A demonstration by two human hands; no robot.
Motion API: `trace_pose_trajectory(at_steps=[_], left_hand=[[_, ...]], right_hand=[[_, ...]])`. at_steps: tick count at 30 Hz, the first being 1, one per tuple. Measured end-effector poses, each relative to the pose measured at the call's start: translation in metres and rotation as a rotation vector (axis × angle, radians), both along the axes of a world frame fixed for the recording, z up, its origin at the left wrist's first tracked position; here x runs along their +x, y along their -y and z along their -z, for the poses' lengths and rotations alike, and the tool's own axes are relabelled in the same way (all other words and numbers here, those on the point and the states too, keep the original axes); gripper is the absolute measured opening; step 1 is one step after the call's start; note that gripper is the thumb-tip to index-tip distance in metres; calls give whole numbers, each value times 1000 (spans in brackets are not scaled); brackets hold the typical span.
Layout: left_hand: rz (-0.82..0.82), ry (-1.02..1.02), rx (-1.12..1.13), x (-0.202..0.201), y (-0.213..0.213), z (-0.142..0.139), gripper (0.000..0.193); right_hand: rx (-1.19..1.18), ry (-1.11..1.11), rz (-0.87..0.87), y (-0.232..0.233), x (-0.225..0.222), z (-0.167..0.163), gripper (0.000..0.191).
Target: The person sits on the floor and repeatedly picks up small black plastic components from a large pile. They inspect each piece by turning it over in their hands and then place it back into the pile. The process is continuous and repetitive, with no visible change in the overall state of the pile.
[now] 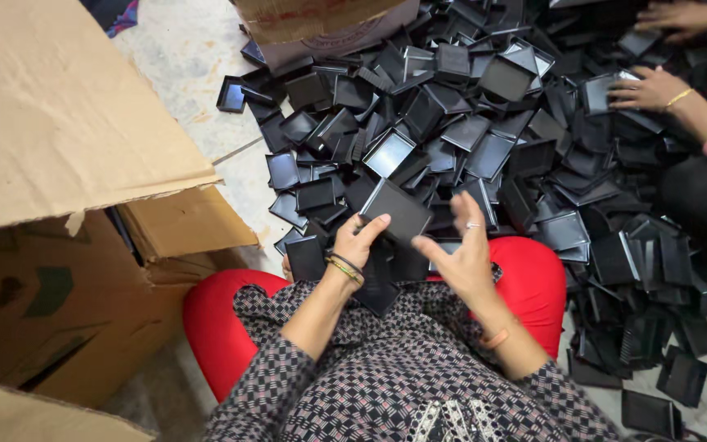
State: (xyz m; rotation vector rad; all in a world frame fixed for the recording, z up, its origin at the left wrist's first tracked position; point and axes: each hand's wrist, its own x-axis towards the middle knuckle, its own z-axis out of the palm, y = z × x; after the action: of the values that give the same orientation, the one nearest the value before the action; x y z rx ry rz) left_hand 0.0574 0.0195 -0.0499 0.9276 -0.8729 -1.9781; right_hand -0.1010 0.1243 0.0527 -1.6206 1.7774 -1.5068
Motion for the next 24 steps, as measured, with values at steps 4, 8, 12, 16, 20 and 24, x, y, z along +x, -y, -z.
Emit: trace_pose_trajectory(at_steps=[4,8,12,16,20,24], left_hand=[[7,103,-248,8,5,6,28],[-250,-224,-19,20,13,-9,54],[-275,-226,113,33,20,-29,75],[-238,-209,-35,23,7,-39,73],[-248,-138,-265,14,-5,-47,51],[-220,-282,-163,21,-6,-58,53]], right_hand=[[29,-305,-250,10,-2,-21,81],[202,148,-225,21,24,-12,69],[266,423,-373,19,47,4,66],[335,286,-290,12,58,10,66],[244,290,-335,9,57,13,69],[317,826,-436,12,44,23,65]])
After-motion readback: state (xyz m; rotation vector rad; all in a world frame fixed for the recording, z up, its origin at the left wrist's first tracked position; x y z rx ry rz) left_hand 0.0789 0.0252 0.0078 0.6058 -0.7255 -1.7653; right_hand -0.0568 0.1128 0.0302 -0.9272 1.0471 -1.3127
